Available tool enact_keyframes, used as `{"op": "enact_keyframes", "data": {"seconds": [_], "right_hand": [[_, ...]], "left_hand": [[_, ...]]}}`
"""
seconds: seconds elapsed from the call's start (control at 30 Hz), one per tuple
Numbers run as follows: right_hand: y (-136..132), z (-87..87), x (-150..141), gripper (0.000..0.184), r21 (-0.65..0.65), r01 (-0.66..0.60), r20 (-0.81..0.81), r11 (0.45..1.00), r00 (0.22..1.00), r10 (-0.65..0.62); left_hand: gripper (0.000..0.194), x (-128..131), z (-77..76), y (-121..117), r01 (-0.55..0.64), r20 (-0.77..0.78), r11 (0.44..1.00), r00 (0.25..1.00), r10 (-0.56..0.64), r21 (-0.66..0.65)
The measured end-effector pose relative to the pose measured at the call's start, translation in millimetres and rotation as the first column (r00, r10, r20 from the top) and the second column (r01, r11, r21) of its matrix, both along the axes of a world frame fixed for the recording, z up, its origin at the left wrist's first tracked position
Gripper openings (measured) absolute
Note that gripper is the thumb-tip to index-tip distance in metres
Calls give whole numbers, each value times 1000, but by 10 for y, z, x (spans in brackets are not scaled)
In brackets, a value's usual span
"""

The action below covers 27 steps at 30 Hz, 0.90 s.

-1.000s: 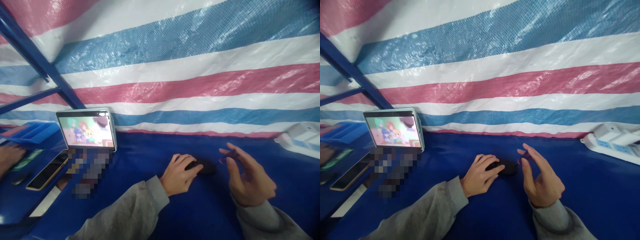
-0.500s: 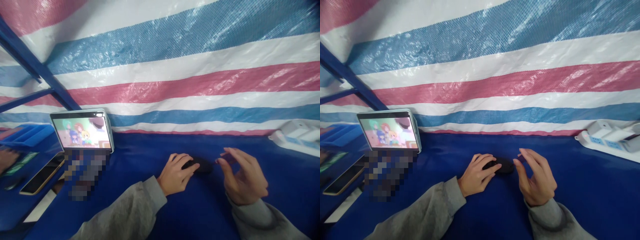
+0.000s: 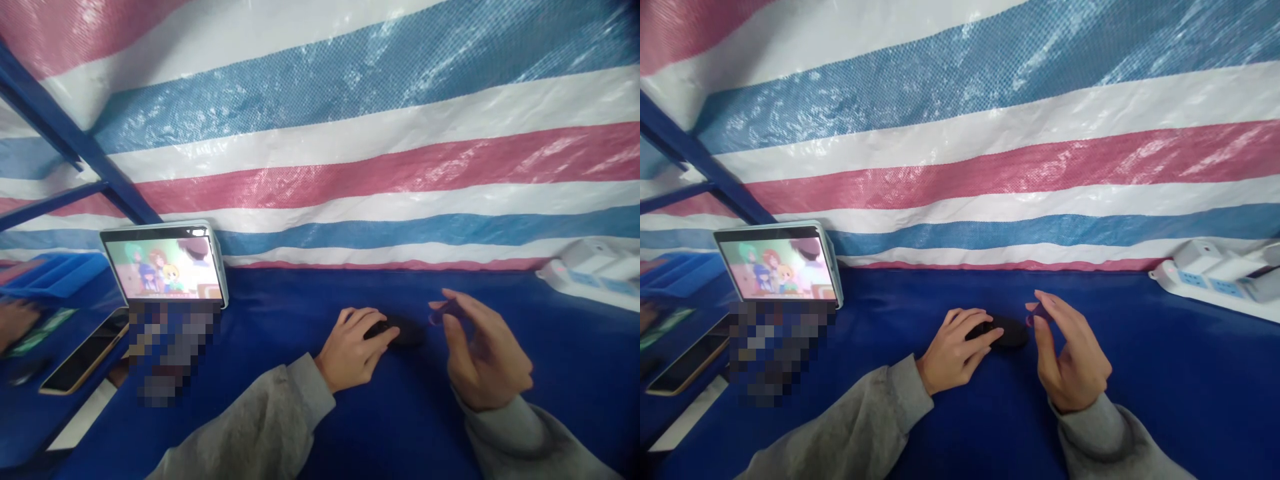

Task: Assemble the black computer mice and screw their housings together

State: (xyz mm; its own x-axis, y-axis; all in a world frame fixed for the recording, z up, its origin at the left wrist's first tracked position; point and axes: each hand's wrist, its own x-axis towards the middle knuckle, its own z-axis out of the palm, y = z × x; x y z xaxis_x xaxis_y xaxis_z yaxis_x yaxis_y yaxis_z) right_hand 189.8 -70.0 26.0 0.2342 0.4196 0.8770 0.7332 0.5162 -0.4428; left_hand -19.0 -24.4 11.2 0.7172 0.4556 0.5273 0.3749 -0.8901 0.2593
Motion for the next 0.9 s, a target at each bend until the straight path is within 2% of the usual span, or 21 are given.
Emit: {"op": "enact_keyframes", "data": {"seconds": [0.1,0.23,0.33,0.43,0.5,0.63,0.8,0.9], "right_hand": [[9,7,-5,57,68,56,55,996,997,-60],[19,47,-19,53,53,27,87,998,996,-31],[25,58,-28,53,65,23,64,998,998,-27],[28,50,-24,52,87,72,45,994,996,-76],[28,45,-20,50,70,69,51,995,996,-72],[27,54,-27,51,40,-13,10,999,1000,12],[8,93,-36,46,44,93,84,995,992,-96],[6,86,-34,42,20,30,51,999,998,-31]], "left_hand": [[36,0,-9,1,-4,-3,1000,1000,4,-7],[36,-2,-11,0,-14,-22,1000,1000,14,0],[35,-4,-8,-2,-10,-19,1000,1000,11,8],[35,-3,-5,-4,-4,-15,1000,1000,5,11],[35,-2,-3,-3,-1,-15,1000,1000,2,8],[35,0,-2,2,2,10,1000,1000,-3,9],[35,-1,1,2,14,17,1000,1000,-14,9],[36,1,6,1,4,13,1000,1000,-4,10]]}}
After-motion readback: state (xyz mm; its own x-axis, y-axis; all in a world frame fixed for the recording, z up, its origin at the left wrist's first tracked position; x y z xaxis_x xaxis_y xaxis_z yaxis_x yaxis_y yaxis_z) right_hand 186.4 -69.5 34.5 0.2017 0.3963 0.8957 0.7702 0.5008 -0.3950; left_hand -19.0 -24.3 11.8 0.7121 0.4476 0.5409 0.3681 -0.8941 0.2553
